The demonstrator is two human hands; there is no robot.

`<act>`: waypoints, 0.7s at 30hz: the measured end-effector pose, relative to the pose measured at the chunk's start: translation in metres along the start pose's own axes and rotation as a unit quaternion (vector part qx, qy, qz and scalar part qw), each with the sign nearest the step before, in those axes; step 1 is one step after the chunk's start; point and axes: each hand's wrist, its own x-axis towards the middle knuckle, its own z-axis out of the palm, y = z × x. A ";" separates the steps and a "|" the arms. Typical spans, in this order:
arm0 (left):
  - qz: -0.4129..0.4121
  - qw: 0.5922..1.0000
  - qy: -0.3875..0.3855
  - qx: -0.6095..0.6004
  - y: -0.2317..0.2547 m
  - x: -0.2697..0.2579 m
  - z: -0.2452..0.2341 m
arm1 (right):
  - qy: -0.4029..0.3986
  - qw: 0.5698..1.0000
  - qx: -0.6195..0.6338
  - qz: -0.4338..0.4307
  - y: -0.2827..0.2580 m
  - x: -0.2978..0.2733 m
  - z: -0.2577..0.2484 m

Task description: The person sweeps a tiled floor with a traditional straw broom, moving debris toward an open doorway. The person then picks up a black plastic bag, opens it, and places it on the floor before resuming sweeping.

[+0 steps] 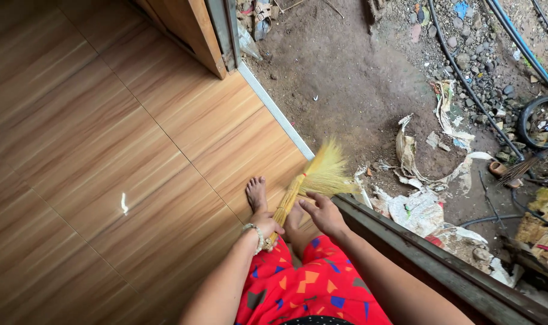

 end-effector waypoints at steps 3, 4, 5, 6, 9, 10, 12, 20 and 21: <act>0.001 0.999 -0.016 0.048 0.013 0.005 -0.010 | 0.011 1.000 0.018 0.013 -0.015 0.004 0.004; 0.002 0.997 -0.033 0.063 0.011 0.009 -0.012 | 0.013 1.000 0.016 0.005 -0.018 0.004 0.007; -0.006 0.998 -0.030 0.051 0.009 0.013 -0.015 | 0.016 1.000 0.015 -0.003 -0.021 0.007 0.010; -0.014 0.999 -0.030 0.043 0.008 0.021 -0.016 | 0.023 1.000 0.014 -0.009 -0.023 0.011 0.011; -0.035 0.998 -0.034 0.039 0.008 0.035 -0.020 | 0.014 0.999 0.048 -0.017 -0.032 0.017 0.013; -0.039 0.998 -0.031 0.036 0.011 0.035 -0.025 | 0.023 0.998 0.040 -0.030 -0.039 0.020 0.014; 0.059 0.995 0.005 0.078 0.025 0.029 -0.033 | 0.044 0.997 0.024 -0.056 -0.054 0.025 0.012; 0.096 0.964 0.131 0.212 0.099 -0.038 -0.067 | 0.080 0.991 0.050 -0.091 -0.098 0.032 -0.008; 0.133 0.947 0.148 0.253 0.109 -0.045 -0.070 | 0.082 0.990 0.056 -0.096 -0.102 0.034 -0.008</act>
